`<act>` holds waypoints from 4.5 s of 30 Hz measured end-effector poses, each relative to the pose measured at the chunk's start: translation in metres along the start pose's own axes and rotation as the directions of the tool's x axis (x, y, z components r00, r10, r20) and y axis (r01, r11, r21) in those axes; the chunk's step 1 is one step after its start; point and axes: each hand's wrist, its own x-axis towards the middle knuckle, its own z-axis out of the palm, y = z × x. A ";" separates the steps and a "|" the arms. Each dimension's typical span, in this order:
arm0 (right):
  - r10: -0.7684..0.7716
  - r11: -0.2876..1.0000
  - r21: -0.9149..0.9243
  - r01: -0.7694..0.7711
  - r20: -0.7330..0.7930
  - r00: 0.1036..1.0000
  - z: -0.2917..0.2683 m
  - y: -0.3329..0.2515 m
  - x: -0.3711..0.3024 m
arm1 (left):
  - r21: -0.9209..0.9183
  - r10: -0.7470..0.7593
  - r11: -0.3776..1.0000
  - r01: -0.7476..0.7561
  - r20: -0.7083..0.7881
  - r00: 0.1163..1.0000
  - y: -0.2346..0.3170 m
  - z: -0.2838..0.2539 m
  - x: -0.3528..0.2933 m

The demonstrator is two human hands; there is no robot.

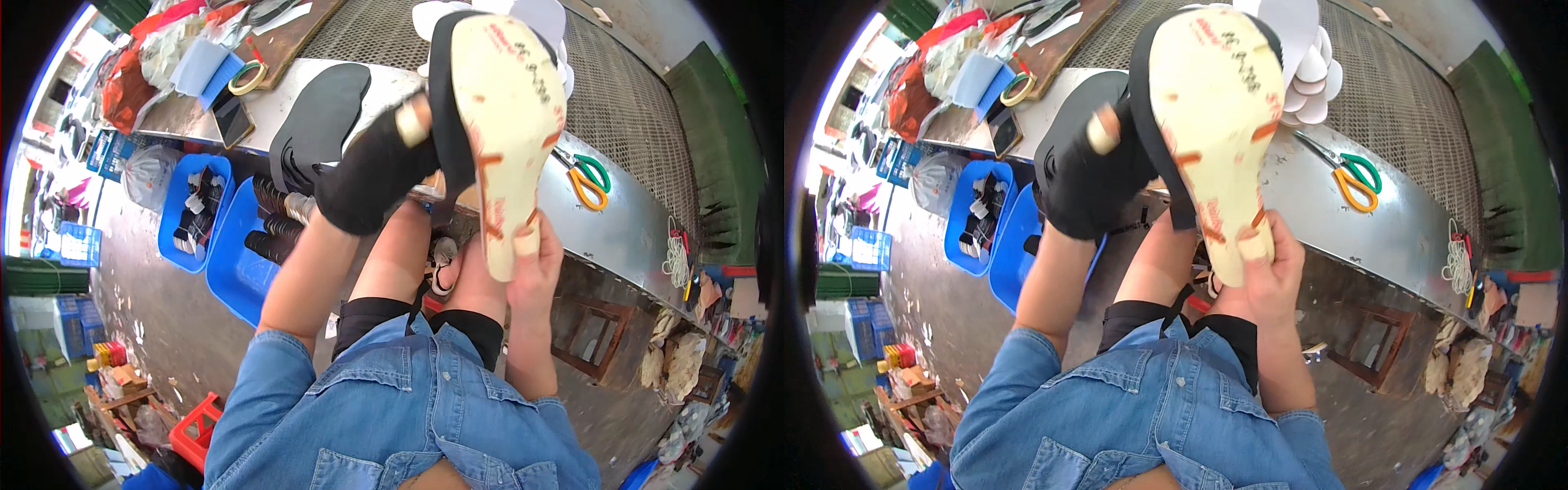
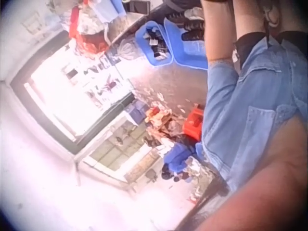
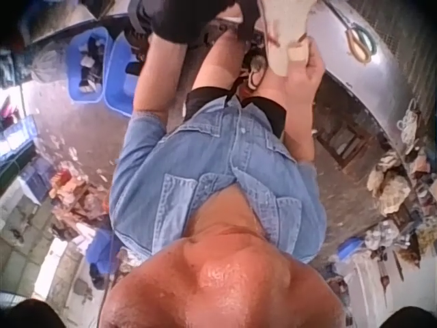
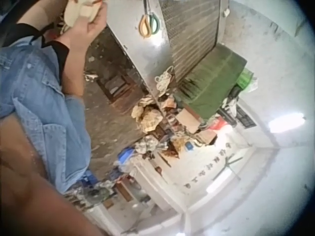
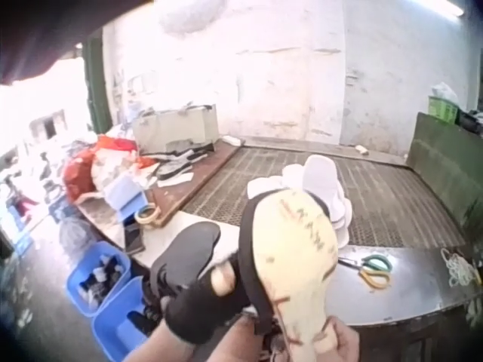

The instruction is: Assembling shoe outsoles and insoles, and trimming edges with scissors.

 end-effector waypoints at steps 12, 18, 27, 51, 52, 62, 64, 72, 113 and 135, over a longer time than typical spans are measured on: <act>0.087 0.993 0.077 -0.086 0.001 0.996 0.012 0.001 0.012 | 0.249 0.084 0.968 -0.032 -0.201 0.976 -0.045 0.011 -0.035; 0.121 0.992 0.037 -0.119 -0.042 0.992 0.017 -0.005 0.007 | 0.170 -0.040 0.983 0.075 -0.199 0.979 -0.038 0.011 -0.041; 0.007 0.990 -0.144 -0.006 0.005 1.000 -0.005 -0.014 0.017 | 0.285 0.029 0.958 0.039 -0.230 0.973 -0.042 0.002 -0.034; 0.109 0.989 0.067 -0.129 0.245 0.963 -0.035 -0.002 0.032 | -0.496 0.295 0.837 -0.231 0.053 0.954 0.014 0.006 0.021; 0.105 0.986 0.106 -0.132 0.225 0.969 -0.041 0.003 0.031 | -0.500 0.283 0.838 -0.218 0.056 0.958 0.018 -0.003 0.017; 0.041 0.924 0.368 -0.108 0.184 0.982 -0.031 0.001 0.029 | 0.873 0.202 0.367 -0.323 0.264 0.943 -0.034 0.017 -0.029; 0.072 0.917 0.377 -0.133 0.173 0.982 -0.024 0.001 0.028 | 0.876 0.231 0.230 -0.424 0.374 0.898 -0.030 0.018 -0.029; 0.072 0.862 0.485 -0.147 0.171 0.983 -0.010 0.002 0.022 | 0.700 0.175 0.636 -0.324 0.279 0.944 -0.034 0.014 -0.036; 0.182 0.980 0.033 -0.197 0.265 0.947 -0.010 0.002 0.024 | 0.055 -0.085 0.993 0.107 -0.310 0.947 -0.062 0.017 -0.031; -0.032 0.943 -0.333 0.022 -0.026 0.999 -0.005 -0.029 0.020 | 0.535 0.050 0.844 0.048 -0.168 0.985 -0.047 0.002 -0.018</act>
